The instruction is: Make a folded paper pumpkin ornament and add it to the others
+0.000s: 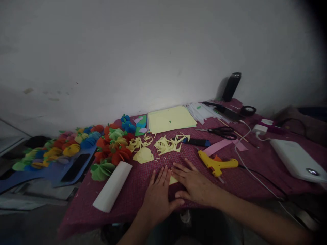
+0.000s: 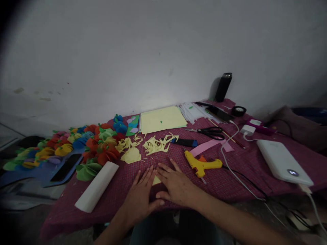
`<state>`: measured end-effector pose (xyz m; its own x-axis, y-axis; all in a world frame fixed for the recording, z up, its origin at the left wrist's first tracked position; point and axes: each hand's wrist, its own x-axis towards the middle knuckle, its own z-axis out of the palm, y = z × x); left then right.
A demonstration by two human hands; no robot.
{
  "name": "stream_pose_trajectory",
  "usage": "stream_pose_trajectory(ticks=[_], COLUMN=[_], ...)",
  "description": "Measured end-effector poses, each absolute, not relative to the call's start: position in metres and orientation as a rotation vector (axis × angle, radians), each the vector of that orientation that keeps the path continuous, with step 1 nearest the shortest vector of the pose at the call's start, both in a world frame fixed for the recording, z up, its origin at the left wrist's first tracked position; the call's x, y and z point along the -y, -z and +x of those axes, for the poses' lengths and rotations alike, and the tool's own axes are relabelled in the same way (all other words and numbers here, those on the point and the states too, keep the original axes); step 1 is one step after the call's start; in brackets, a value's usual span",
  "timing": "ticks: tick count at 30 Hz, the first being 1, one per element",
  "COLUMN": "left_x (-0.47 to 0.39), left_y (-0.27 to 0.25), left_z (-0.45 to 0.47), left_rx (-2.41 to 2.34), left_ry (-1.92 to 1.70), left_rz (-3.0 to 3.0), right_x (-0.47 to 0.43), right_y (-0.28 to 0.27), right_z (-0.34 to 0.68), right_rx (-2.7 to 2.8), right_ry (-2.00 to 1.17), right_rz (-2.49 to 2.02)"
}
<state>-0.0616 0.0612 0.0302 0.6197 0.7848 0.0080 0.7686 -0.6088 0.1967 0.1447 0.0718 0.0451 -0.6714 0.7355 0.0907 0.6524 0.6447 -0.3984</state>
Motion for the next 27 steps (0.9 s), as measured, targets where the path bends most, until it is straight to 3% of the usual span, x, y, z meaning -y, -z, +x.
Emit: stream_pose_trajectory(ticks=[27], left_x=[-0.0594], left_y=[-0.0263], left_z=[-0.0537], left_rx=[-1.306], left_ry=[-0.163], left_rz=[2.643], right_x=[-0.0763], right_y=[-0.0488], right_z=[0.1462], right_rx=[2.604], right_ry=[-0.511], right_rz=[-1.197])
